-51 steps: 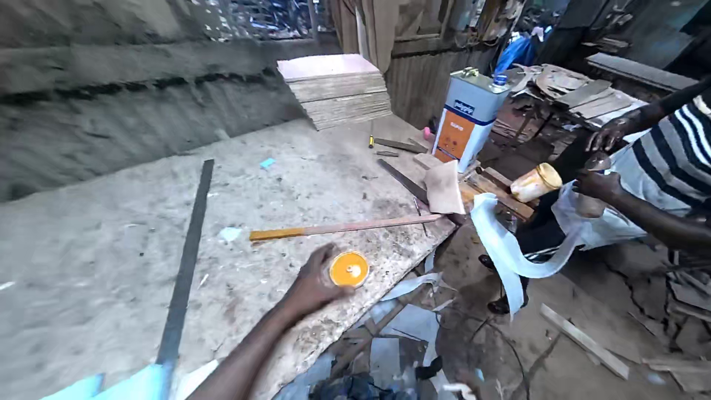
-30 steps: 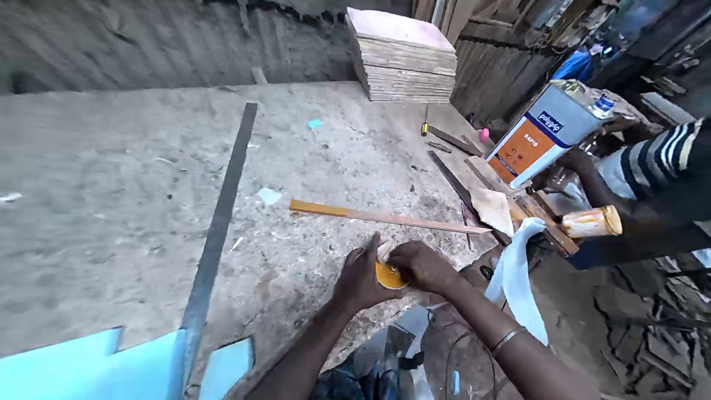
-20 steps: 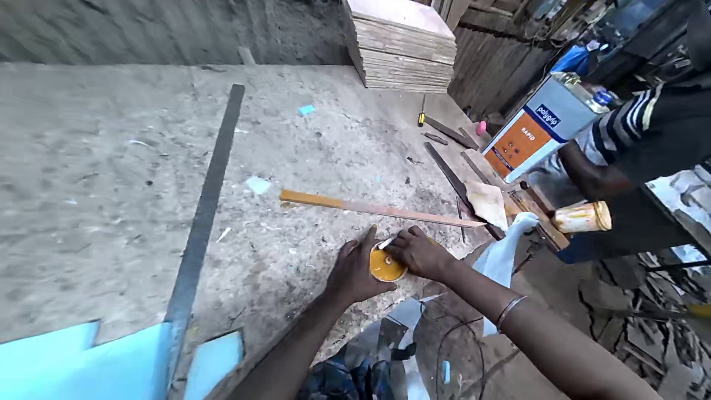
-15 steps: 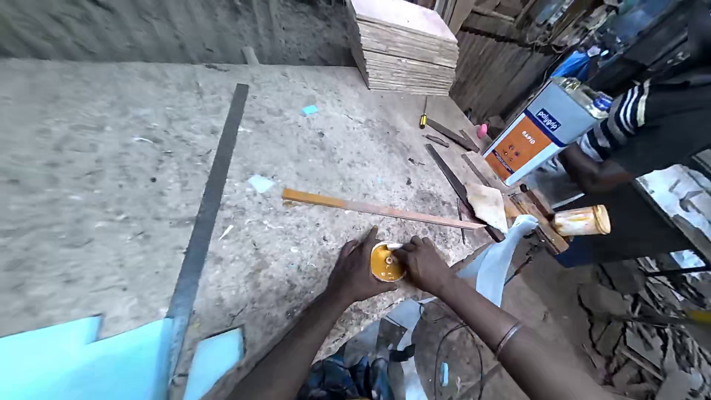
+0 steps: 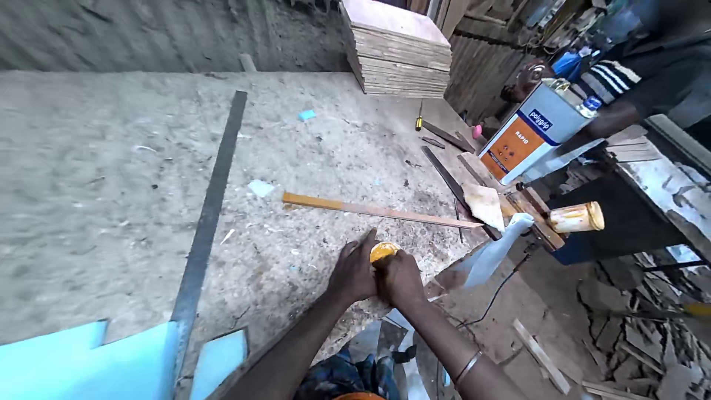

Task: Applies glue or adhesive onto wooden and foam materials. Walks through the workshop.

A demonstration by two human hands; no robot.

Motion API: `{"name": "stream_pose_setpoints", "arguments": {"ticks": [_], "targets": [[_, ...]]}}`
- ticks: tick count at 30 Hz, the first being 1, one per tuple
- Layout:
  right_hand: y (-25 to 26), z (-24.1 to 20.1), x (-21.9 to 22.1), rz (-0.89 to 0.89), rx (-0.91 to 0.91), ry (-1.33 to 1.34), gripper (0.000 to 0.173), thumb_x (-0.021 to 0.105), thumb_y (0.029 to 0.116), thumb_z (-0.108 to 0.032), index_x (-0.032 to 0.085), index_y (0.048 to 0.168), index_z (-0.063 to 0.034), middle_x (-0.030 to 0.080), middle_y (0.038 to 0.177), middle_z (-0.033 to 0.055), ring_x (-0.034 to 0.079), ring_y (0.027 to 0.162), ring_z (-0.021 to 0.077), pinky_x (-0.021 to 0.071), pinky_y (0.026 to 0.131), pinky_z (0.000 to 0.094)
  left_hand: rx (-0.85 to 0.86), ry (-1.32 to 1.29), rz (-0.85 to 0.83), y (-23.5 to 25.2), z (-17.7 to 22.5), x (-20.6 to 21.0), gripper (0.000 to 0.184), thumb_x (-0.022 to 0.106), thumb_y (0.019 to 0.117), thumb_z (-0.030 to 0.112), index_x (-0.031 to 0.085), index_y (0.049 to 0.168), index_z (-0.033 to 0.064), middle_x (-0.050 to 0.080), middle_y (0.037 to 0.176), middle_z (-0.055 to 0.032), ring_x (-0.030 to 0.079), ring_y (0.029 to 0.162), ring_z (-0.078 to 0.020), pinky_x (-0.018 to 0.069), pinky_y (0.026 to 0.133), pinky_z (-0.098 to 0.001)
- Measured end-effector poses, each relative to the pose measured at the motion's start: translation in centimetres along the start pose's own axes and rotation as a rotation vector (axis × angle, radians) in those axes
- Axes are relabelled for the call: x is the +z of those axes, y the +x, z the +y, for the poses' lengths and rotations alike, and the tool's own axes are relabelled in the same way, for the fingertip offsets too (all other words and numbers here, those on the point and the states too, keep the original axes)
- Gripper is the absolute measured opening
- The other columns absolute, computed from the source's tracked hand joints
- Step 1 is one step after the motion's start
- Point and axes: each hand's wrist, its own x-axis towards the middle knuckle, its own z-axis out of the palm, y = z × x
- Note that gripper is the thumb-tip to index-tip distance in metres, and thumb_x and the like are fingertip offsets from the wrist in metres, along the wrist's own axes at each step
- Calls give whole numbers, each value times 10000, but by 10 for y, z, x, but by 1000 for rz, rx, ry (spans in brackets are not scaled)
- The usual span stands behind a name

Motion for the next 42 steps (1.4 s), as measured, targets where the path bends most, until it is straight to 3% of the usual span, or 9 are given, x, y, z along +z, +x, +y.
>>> {"name": "stream_pose_setpoints", "arguments": {"ticks": [9,14,17,20,23,25,29,36,42], "targets": [[45,20,-24,-94,202,-20,178,652,948,-275,758,1028,-157,735,1013,126,679,1050,346,546,876,562,4,-51,56,-1,-4,6,1433,839,527,777,197,1620,109,644,1374,2,584,1289,-127,320,1226,-459],[15,25,-32,-53,210,134,179,644,966,-230,756,1099,-188,743,954,137,718,897,364,561,728,619,3,-44,70,0,-3,7,1442,826,513,800,213,1616,102,657,1349,17,593,1273,-109,324,1227,-447],[11,6,-35,-50,156,213,228,634,977,-192,749,1166,-138,737,1017,175,711,934,383,558,760,629,-12,-37,35,1,-1,4,1438,861,503,751,220,1614,100,654,1359,-10,594,1284,-149,307,1233,-467],[13,-9,-25,-42,64,214,154,687,913,-151,743,1028,-67,715,1014,174,700,947,359,570,768,596,-14,2,-12,0,1,-2,1394,912,531,592,205,1624,94,611,1423,-70,587,1302,-214,317,1222,-474],[11,0,-4,-33,-96,137,147,696,901,-142,760,1021,-84,728,1089,110,682,1085,282,550,957,528,-28,32,-45,1,2,-3,1320,912,582,458,189,1629,103,594,1443,-61,581,1311,-214,320,1225,-459],[6,10,7,-16,-224,99,147,702,880,-137,766,1008,-104,736,1100,66,658,1150,243,405,1130,583,-51,20,-49,2,3,-3,1209,871,652,357,204,1629,110,622,1412,-41,579,1315,-204,322,1225,-445],[-4,28,3,-22,-398,33,175,719,890,-148,768,1058,-149,730,1144,5,620,1232,189,238,1245,583,-70,0,-56,3,2,-3,1309,911,572,462,204,1623,130,631,1393,-4,564,1322,-175,309,1233,-434],[-6,66,-11,9,-460,-57,120,720,871,-105,770,975,-141,736,1071,21,622,1222,221,326,1223,497,2,-51,32,0,-2,2,1376,867,546,722,247,1611,110,624,1407,-21,574,1314,-165,309,1235,-463],[-8,76,-32,191,-132,145,243,674,879,-81,763,1086,-171,747,1035,36,675,1061,256,558,926,484,5,-229,3,12,24,-5,1334,930,551,614,243,1617,199,579,1446,-42,598,1277,-217,511,1074,-500]]}}
